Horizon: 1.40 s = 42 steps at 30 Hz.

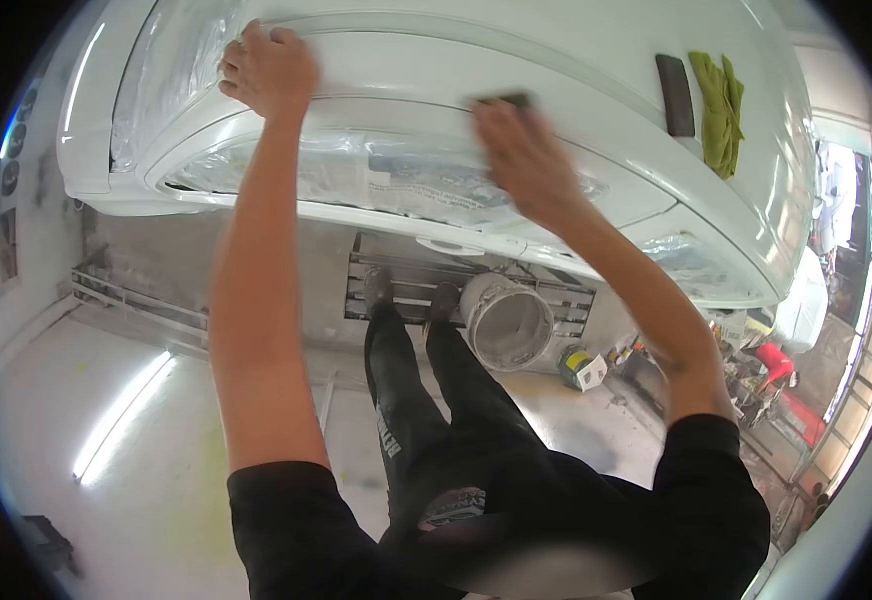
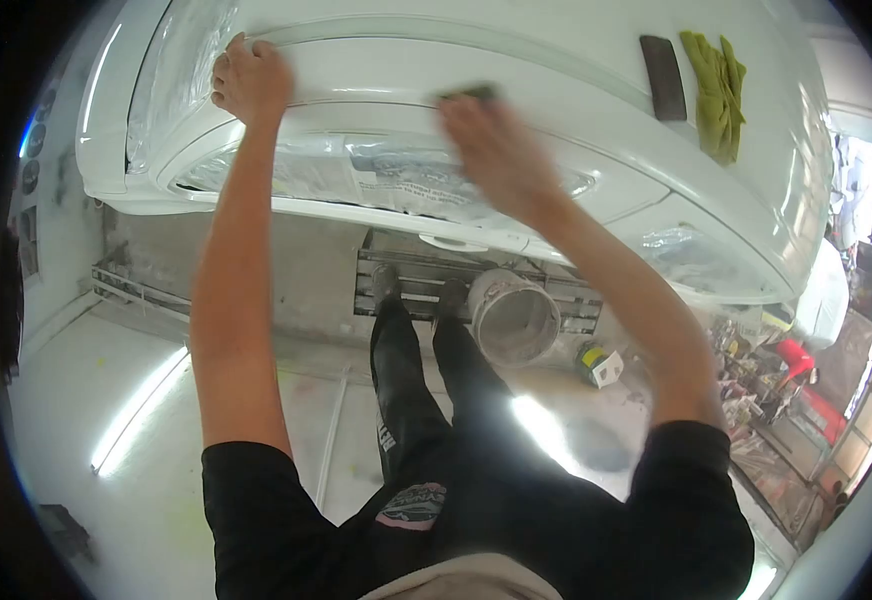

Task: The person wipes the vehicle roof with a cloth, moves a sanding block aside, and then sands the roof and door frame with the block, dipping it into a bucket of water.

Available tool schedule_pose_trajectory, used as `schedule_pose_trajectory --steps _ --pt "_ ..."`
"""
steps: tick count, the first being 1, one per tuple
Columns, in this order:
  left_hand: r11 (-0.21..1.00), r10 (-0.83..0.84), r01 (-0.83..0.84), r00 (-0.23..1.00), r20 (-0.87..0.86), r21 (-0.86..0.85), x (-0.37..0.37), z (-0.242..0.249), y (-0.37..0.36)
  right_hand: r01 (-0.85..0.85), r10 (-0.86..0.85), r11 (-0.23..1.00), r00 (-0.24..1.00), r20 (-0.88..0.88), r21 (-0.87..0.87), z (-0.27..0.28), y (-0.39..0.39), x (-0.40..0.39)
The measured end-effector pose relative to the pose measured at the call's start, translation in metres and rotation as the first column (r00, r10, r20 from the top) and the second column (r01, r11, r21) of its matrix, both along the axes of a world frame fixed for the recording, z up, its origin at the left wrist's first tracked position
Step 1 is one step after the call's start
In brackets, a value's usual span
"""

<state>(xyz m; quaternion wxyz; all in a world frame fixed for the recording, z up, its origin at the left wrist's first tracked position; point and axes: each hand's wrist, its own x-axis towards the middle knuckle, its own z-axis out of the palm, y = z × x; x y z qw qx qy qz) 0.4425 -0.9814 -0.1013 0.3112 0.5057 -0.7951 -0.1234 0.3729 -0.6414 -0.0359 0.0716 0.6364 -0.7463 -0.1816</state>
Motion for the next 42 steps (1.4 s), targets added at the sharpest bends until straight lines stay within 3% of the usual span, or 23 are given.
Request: schedule_pose_trajectory --steps 2,4,5,6,7,9,11,13,15,18,19,20,21,22,23,27,29,32,33,34,36,39,42 --pt "0.999 0.030 -0.029 1.000 0.005 -0.026 -0.002 0.000 0.001 0.087 -0.071 0.987 0.991 0.113 -0.135 -0.020 0.074 -0.020" --pt "0.999 0.035 -0.035 0.999 0.000 0.024 -0.002 0.002 0.003 0.105 -0.069 0.977 0.979 0.191 -0.186 -0.032 0.047 -0.017" --pt "0.993 0.067 -0.065 0.998 0.016 -0.100 -0.003 0.000 0.006 0.124 -0.072 0.968 0.970 0.234 -0.218 -0.043 0.029 -0.006" --pt "0.969 0.104 -0.095 0.994 0.028 -0.230 -0.006 -0.006 0.007 0.140 -0.106 0.986 0.941 0.322 -0.085 -0.017 -0.022 0.015" --pt "0.928 0.136 -0.113 0.990 0.039 -0.356 -0.006 -0.008 0.008 -0.033 0.074 0.968 0.985 0.154 -0.251 -0.036 -0.048 0.023" --pt "0.992 0.057 -0.048 0.995 0.077 -0.116 -0.001 0.009 0.006 -0.131 0.168 0.905 0.984 0.058 -0.406 -0.043 -0.102 0.049" --pt "0.999 -0.031 0.030 0.996 0.079 0.020 0.004 0.014 0.012 -0.177 0.210 0.924 0.976 0.064 -0.338 -0.042 -0.105 0.044" --pt "0.998 -0.066 0.066 0.997 0.035 0.015 0.011 0.015 0.000 -0.123 0.137 0.977 0.988 0.068 -0.176 -0.032 -0.048 0.016" --pt "0.997 -0.071 0.070 0.997 -0.009 -0.041 0.012 0.013 0.001 0.162 -0.197 0.968 0.964 0.180 0.193 -0.007 0.009 0.002" --pt "0.997 -0.066 0.065 0.997 -0.045 -0.040 0.015 0.019 -0.005 0.246 -0.256 0.966 0.943 0.212 0.075 -0.019 0.024 0.017" --pt "0.996 -0.089 0.088 0.995 -0.046 -0.019 0.016 0.020 0.002 0.109 -0.044 0.980 0.932 0.359 -0.165 -0.056 0.009 0.012" --pt "0.995 -0.100 0.099 0.994 -0.054 -0.026 0.016 0.017 0.004 0.089 0.004 0.982 0.872 0.490 -0.168 -0.059 -0.038 0.029" --pt "0.996 -0.090 0.089 0.995 -0.052 -0.025 0.017 0.016 0.001 -0.112 0.218 0.939 0.925 0.310 -0.326 -0.073 -0.076 0.044" --pt "0.996 -0.087 0.086 0.995 -0.051 -0.022 0.016 0.014 -0.002 -0.090 0.267 0.909 0.875 0.403 -0.407 -0.078 -0.119 0.063" --pt "0.996 -0.089 0.089 0.994 -0.054 -0.018 0.013 0.013 -0.004 -0.161 0.297 0.883 0.919 0.260 -0.440 -0.065 -0.146 0.081" --pt "0.992 -0.115 0.109 0.990 -0.085 -0.063 0.014 0.011 -0.002 0.158 -0.053 0.972 0.869 0.493 -0.174 -0.055 -0.046 0.030" --pt "0.994 -0.090 0.086 0.993 -0.080 -0.063 0.015 0.012 0.000 0.208 -0.190 0.976 0.957 0.220 -0.059 -0.035 0.042 0.009" --pt "0.993 -0.083 0.076 0.993 -0.084 -0.086 0.014 0.007 0.001 0.306 -0.297 0.952 0.917 0.266 0.011 -0.047 0.029 0.019" --pt "0.993 -0.078 0.070 0.993 -0.085 -0.093 0.015 0.007 -0.003 0.128 -0.053 0.965 0.951 0.305 -0.230 -0.074 0.014 0.015" --pt "0.992 -0.079 0.070 0.994 -0.081 -0.103 0.015 0.007 -0.005 0.156 -0.043 0.966 0.882 0.469 -0.206 -0.065 -0.030 0.034" --pt "0.990 -0.099 0.094 0.994 -0.052 -0.102 0.017 0.006 -0.002 -0.050 0.127 0.942 0.968 0.215 -0.332 -0.059 -0.092 0.059" --pt "0.989 -0.121 0.118 0.992 -0.026 -0.094 0.015 0.005 -0.004 -0.116 0.192 0.923 0.965 0.177 -0.367 -0.048 -0.077 0.046" --pt "0.986 -0.117 0.111 0.992 -0.043 -0.126 0.015 -0.005 -0.010 0.061 -0.012 0.969 0.980 0.200 -0.240 -0.048 0.037 0.005"
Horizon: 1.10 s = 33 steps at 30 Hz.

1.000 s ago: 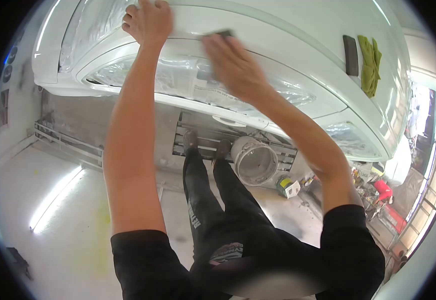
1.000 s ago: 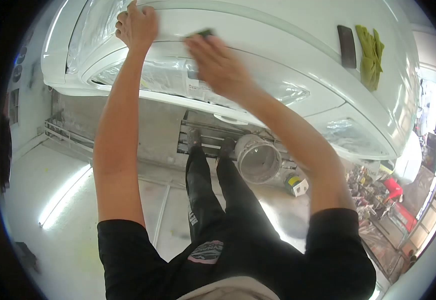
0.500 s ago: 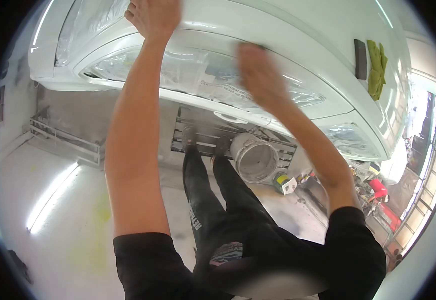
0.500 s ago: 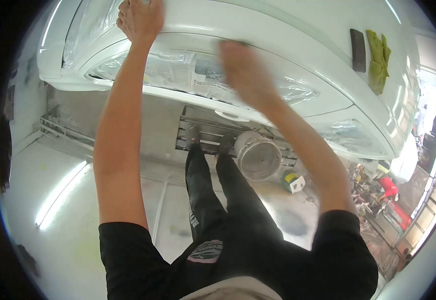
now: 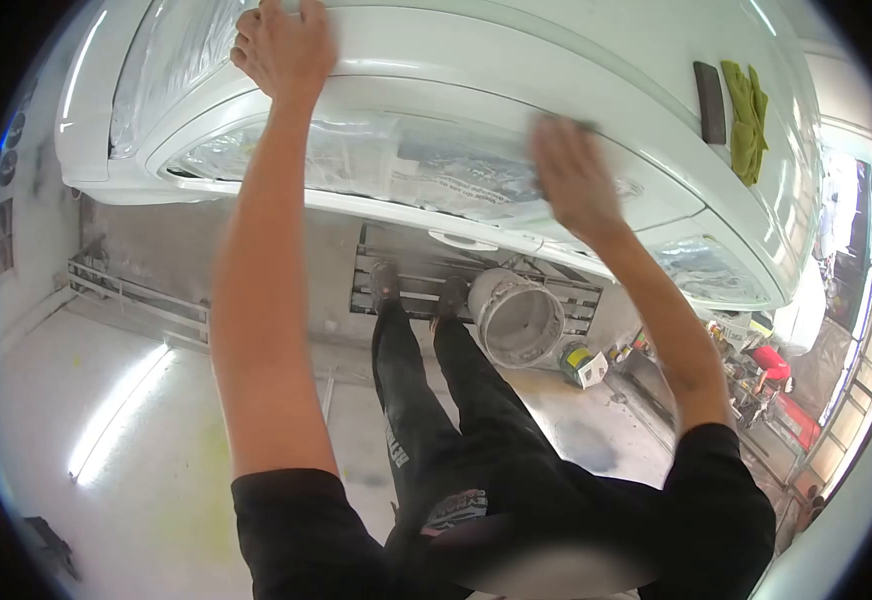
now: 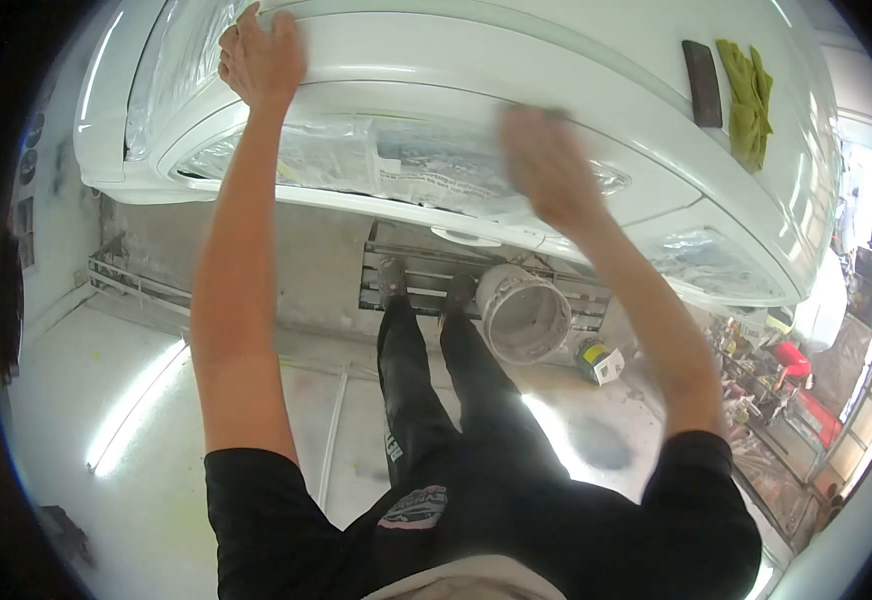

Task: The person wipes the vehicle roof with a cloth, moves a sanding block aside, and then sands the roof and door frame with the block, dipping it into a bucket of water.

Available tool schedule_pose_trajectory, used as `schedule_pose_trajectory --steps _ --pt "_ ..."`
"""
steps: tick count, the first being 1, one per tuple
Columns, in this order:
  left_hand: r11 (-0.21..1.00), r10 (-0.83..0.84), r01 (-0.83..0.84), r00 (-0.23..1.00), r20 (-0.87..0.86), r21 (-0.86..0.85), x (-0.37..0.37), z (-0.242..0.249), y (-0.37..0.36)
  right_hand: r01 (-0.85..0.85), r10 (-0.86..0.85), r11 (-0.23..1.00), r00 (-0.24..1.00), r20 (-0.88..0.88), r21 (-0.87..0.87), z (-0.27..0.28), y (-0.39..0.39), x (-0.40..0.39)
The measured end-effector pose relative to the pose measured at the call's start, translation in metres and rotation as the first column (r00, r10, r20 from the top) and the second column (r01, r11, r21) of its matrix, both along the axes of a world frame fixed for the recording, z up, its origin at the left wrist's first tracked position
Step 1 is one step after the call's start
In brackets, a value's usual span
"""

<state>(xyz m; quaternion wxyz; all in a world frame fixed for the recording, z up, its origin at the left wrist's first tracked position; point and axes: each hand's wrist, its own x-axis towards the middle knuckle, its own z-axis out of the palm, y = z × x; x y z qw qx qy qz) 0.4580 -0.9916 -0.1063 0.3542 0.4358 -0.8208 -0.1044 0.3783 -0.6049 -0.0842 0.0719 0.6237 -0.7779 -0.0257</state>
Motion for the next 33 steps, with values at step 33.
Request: schedule_pose_trajectory --steps 33 --pt "0.876 -0.193 0.284 0.947 0.257 -0.390 0.022 -0.037 -0.052 0.678 -0.592 0.707 0.723 0.355 -0.201 -0.007 0.076 0.009"
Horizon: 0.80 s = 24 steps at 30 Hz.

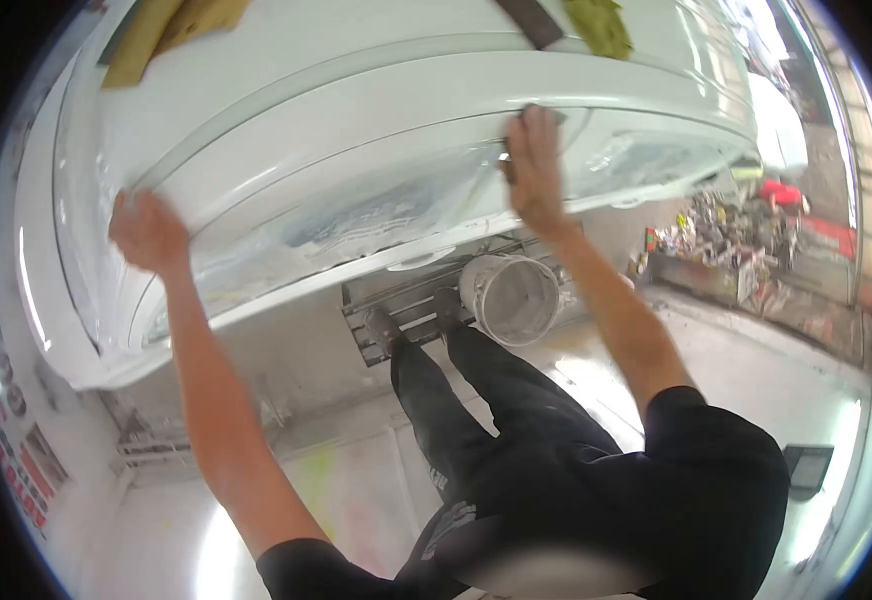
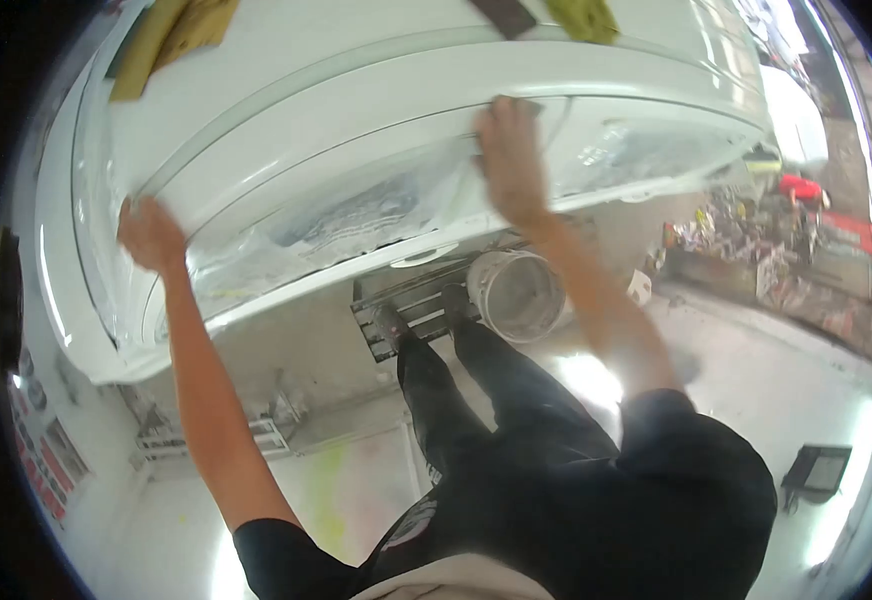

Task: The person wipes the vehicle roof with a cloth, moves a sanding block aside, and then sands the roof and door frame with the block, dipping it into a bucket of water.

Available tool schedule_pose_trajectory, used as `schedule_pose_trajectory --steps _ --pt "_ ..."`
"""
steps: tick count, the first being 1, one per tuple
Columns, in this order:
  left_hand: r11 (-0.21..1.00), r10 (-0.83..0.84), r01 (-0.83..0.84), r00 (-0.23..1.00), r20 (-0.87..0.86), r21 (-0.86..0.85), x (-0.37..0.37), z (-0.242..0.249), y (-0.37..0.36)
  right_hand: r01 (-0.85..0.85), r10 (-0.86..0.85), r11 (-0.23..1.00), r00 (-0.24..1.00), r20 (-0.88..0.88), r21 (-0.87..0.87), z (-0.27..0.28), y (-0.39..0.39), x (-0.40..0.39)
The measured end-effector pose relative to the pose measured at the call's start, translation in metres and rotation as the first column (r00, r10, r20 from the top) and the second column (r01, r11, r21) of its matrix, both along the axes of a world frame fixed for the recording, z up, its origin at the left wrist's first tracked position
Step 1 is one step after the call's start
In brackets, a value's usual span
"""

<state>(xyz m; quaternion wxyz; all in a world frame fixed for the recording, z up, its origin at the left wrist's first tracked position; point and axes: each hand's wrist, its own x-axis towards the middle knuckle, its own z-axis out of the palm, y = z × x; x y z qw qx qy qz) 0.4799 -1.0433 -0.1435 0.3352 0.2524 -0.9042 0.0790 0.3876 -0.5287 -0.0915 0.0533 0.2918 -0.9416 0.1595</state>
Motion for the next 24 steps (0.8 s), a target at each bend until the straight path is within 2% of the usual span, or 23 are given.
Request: schedule_pose_trajectory --steps 1,2,3,4,6,8,10,11,12,14,15,16,18,20,22,24 --pt "0.990 0.013 -0.005 0.998 -0.056 0.141 -0.002 0.005 0.009 -0.008 -0.048 0.967 0.976 -0.215 -0.254 -0.030 0.000 0.006" --pt "0.962 0.033 -0.005 0.995 -0.097 0.272 -0.003 0.014 0.014 0.081 -0.144 0.936 0.976 -0.162 -0.344 -0.026 -0.037 0.023" --pt "0.941 0.064 -0.028 0.993 -0.096 0.336 -0.003 0.018 0.014 0.098 -0.190 0.922 0.958 -0.216 -0.375 -0.029 -0.067 0.032" --pt "0.919 0.085 -0.042 0.992 -0.092 0.393 -0.005 0.021 0.012 0.113 -0.199 0.918 0.961 -0.193 -0.381 -0.017 -0.074 0.037" --pt "0.914 0.048 -0.029 0.998 -0.037 0.405 -0.002 0.022 0.009 -0.066 0.041 0.988 0.984 -0.175 -0.143 -0.017 -0.021 0.028" --pt "0.921 0.040 -0.023 0.999 -0.035 0.390 -0.004 0.021 0.004 0.044 -0.104 0.962 0.973 -0.208 -0.271 -0.017 0.050 0.009" --pt "0.906 0.106 -0.107 0.994 0.026 0.411 -0.006 0.029 0.010 0.327 -0.400 0.824 0.914 -0.066 -0.462 -0.001 0.108 0.000" --pt "0.896 0.139 -0.150 0.989 0.057 0.417 -0.013 0.038 0.018 0.397 -0.454 0.797 0.891 -0.020 -0.456 0.018 0.130 0.008" --pt "0.929 -0.018 0.021 1.000 -0.009 0.369 -0.026 0.048 0.033 0.466 -0.510 0.764 0.860 0.027 -0.446 0.038 0.144 0.014" --pt "0.904 -0.337 0.351 0.936 -0.100 0.244 -0.035 0.070 0.087 0.577 -0.619 0.547 0.766 0.172 -0.606 0.062 0.157 0.016" --pt "0.826 -0.488 0.495 0.867 -0.100 0.268 -0.045 0.090 0.130 0.614 -0.650 0.419 0.717 0.251 -0.669 0.065 0.163 0.016" --pt "0.725 -0.624 0.623 0.774 -0.102 0.292 -0.060 0.111 0.179 0.600 -0.680 0.404 0.702 0.212 -0.691 0.057 0.165 0.006" --pt "0.552 -0.807 0.765 0.590 -0.020 0.331 -0.098 0.140 0.252 0.568 -0.740 0.382 0.661 0.128 -0.728 0.018 0.147 -0.031" --pt "0.434 -0.888 0.835 0.460 0.004 0.339 -0.137 0.148 0.305 0.420 -0.611 0.284 0.772 0.175 -0.862 -0.036 0.081 -0.064" --pt "0.441 -0.897 0.870 0.431 0.093 0.219 -0.166 0.150 0.337 0.595 -0.738 0.484 0.672 0.067 -0.642 0.006 0.005 -0.031" --pt "0.469 -0.880 0.868 0.444 0.168 0.161 -0.179 0.145 0.349 0.647 -0.739 0.544 0.671 0.059 -0.535 0.010 0.020 -0.037"
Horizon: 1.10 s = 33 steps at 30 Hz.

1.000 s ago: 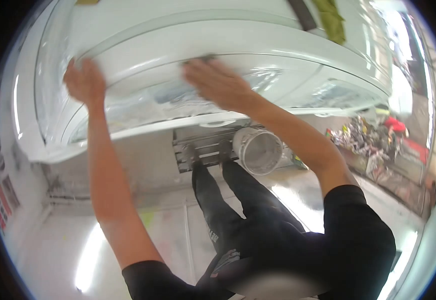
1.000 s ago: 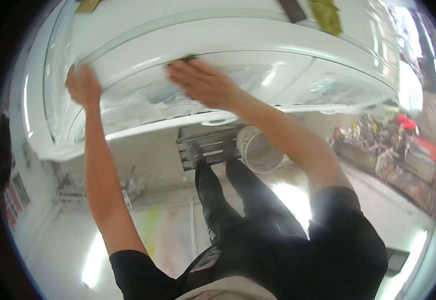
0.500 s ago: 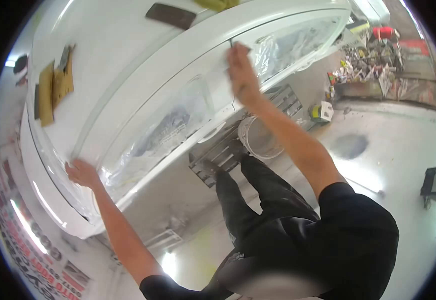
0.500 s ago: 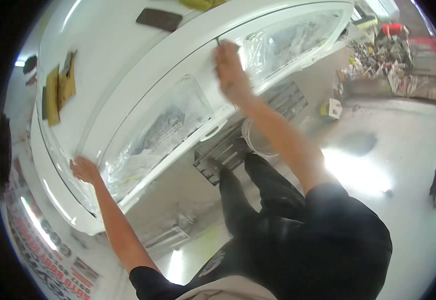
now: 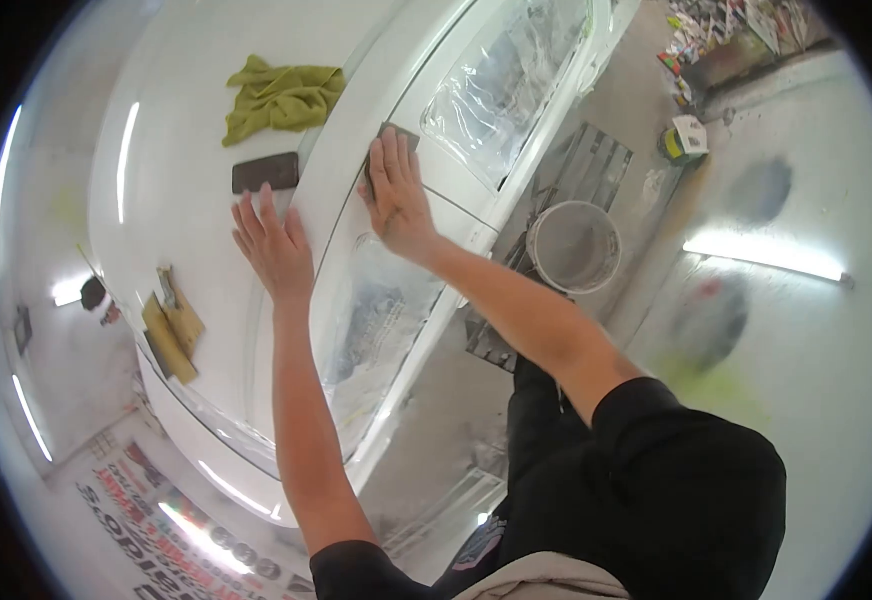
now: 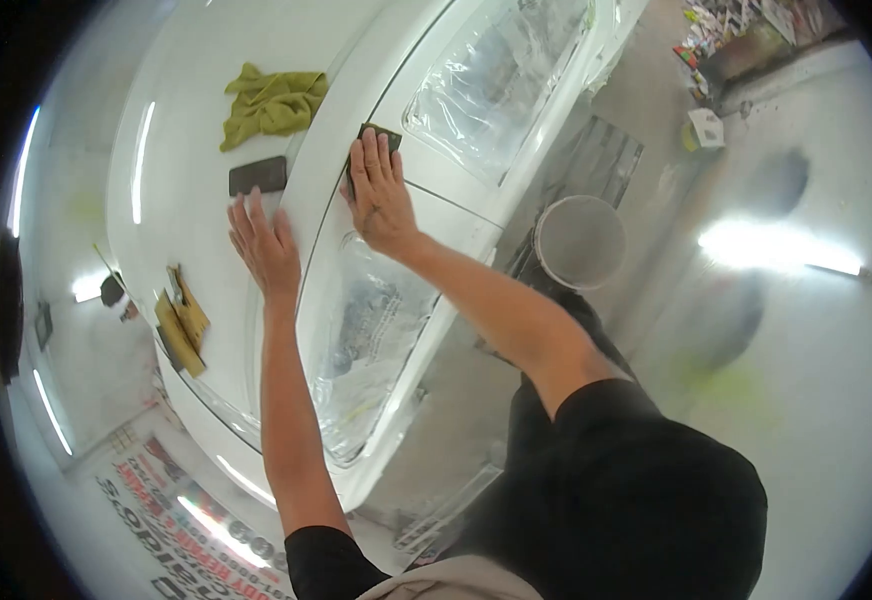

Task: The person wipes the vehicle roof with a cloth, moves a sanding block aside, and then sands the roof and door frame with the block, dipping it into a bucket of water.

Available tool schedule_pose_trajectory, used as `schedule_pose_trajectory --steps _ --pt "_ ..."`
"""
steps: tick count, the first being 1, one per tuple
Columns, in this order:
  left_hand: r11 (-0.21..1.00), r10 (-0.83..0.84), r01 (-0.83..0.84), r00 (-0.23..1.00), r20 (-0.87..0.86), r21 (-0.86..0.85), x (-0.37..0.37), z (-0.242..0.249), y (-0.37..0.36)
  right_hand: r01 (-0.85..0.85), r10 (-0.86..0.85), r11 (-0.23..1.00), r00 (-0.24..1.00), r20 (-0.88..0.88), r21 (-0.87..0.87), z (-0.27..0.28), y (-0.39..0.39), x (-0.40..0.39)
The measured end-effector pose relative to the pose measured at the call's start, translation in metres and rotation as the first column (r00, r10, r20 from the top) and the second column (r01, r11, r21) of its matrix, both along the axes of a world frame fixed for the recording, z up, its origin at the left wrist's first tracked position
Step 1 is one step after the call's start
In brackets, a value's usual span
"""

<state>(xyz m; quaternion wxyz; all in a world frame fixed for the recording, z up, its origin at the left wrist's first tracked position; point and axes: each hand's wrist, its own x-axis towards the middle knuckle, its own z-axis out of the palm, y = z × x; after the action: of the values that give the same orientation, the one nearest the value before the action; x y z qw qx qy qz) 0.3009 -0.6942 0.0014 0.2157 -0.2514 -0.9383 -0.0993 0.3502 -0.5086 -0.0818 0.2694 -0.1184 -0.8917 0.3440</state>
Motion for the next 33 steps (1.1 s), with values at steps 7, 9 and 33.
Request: schedule_pose_trajectory --steps 7,9,33 --pt "1.000 0.019 -0.019 0.998 0.058 -0.005 0.004 -0.001 0.008 0.247 -0.255 0.958 0.966 0.037 0.147 -0.003 0.128 -0.059" --pt "1.000 0.001 -0.001 0.999 0.032 -0.019 0.005 -0.004 0.002 0.225 -0.225 0.974 0.974 0.003 -0.035 0.001 0.056 -0.023" --pt "0.996 0.065 -0.055 0.990 0.126 -0.076 0.006 -0.002 0.008 0.163 -0.169 0.983 0.983 -0.076 -0.084 0.010 0.194 -0.087"
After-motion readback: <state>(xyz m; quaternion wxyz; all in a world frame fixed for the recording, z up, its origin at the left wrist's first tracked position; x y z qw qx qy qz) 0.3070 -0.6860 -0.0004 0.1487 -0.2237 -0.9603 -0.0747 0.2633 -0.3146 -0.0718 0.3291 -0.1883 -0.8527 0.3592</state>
